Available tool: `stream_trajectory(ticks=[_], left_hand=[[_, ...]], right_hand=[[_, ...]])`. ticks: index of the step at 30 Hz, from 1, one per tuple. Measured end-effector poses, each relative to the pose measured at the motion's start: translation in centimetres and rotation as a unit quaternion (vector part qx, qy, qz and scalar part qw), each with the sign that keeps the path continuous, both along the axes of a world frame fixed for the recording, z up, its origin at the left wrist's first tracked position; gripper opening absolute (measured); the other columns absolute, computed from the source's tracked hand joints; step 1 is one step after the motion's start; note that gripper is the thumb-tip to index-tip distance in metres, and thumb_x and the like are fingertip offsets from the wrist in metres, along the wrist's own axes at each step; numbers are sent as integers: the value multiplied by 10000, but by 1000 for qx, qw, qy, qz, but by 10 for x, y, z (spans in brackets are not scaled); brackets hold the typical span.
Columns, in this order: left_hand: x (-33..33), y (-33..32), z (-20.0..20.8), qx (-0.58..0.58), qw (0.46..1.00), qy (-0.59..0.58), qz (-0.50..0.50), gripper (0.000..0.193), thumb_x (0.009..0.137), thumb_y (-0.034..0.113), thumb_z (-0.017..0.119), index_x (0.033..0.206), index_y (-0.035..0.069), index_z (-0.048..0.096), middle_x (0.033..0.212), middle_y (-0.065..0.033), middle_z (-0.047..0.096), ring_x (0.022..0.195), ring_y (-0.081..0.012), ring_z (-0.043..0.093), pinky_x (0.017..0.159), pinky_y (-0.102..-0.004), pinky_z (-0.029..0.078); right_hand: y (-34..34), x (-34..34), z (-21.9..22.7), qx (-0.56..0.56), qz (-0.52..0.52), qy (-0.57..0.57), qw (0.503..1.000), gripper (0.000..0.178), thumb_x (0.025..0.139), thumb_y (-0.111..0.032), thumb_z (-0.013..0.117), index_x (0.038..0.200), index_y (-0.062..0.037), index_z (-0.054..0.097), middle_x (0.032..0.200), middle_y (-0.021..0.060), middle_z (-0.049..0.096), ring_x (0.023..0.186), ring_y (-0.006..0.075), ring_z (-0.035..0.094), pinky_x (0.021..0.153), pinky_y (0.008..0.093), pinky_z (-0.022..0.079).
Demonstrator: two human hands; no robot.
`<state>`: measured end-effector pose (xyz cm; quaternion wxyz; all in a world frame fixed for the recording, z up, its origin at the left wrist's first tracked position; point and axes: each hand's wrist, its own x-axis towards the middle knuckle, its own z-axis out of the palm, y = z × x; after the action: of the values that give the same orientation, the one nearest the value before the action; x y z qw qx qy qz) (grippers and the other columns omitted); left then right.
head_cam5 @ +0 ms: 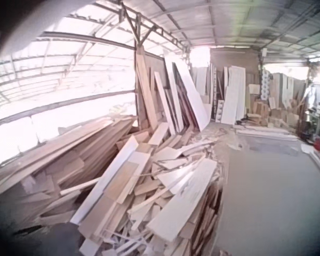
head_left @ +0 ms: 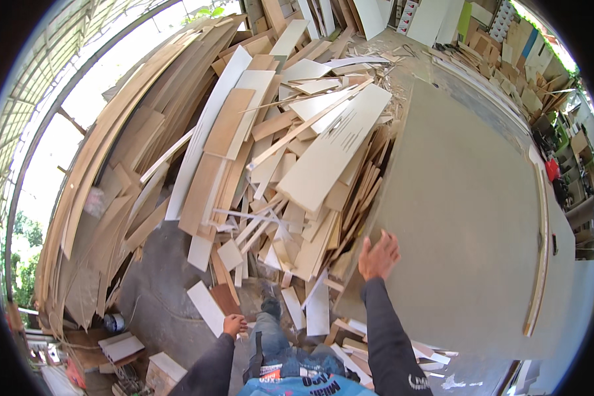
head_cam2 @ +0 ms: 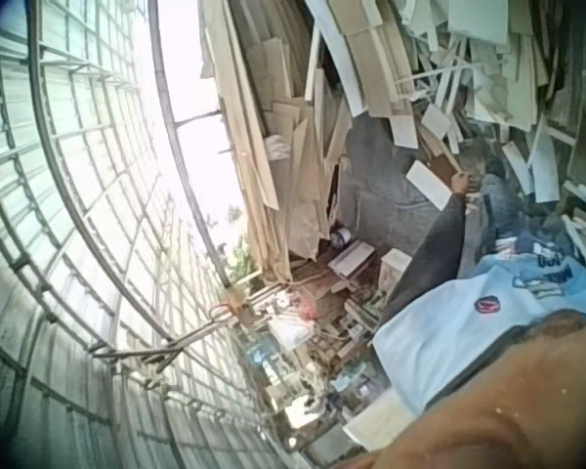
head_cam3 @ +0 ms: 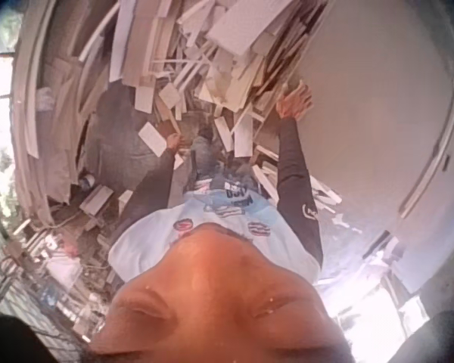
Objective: The person measures a wooden shelf unit, marks lines with a pencil, and attaches a back panel support using a pneumatic nail gun.
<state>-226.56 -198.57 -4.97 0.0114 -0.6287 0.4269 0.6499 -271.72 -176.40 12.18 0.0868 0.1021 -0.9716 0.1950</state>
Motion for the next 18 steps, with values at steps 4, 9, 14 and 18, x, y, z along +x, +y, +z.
stream_trajectory(ticks=[4,9,14,18], left_hand=[[-111,-147,-94,-264,914,-121,-283,175,796,182,655,814,10,681,733,-199,679,675,-346,683,635,-430,549],[-320,-281,-124,-449,830,-56,-325,241,787,209,649,873,-16,659,832,-251,666,821,-427,646,748,-501,504],[-436,-349,-172,-444,849,6,-286,501,743,188,727,1160,-41,569,1113,-305,599,1078,-454,562,935,-499,447],[-489,-346,-192,-342,862,-70,-367,710,766,251,703,1374,10,426,1364,-285,475,1273,-487,411,1039,-562,353]], right_hand=[[-7,4,13,14,11,-10,1000,525,864,-314,656,1297,-76,477,1324,185,446,1262,366,402,1042,506,285],[-3,-3,8,39,10,-40,998,543,864,-373,631,1277,-58,473,1281,206,448,1213,393,415,1028,514,283],[-6,-8,1,34,-9,-38,999,588,877,-466,555,1262,-29,468,1253,230,443,1191,405,416,1021,534,289],[-3,2,-1,26,-55,-45,997,608,871,-475,545,1257,-14,461,1254,233,421,1185,392,406,1013,524,304]])
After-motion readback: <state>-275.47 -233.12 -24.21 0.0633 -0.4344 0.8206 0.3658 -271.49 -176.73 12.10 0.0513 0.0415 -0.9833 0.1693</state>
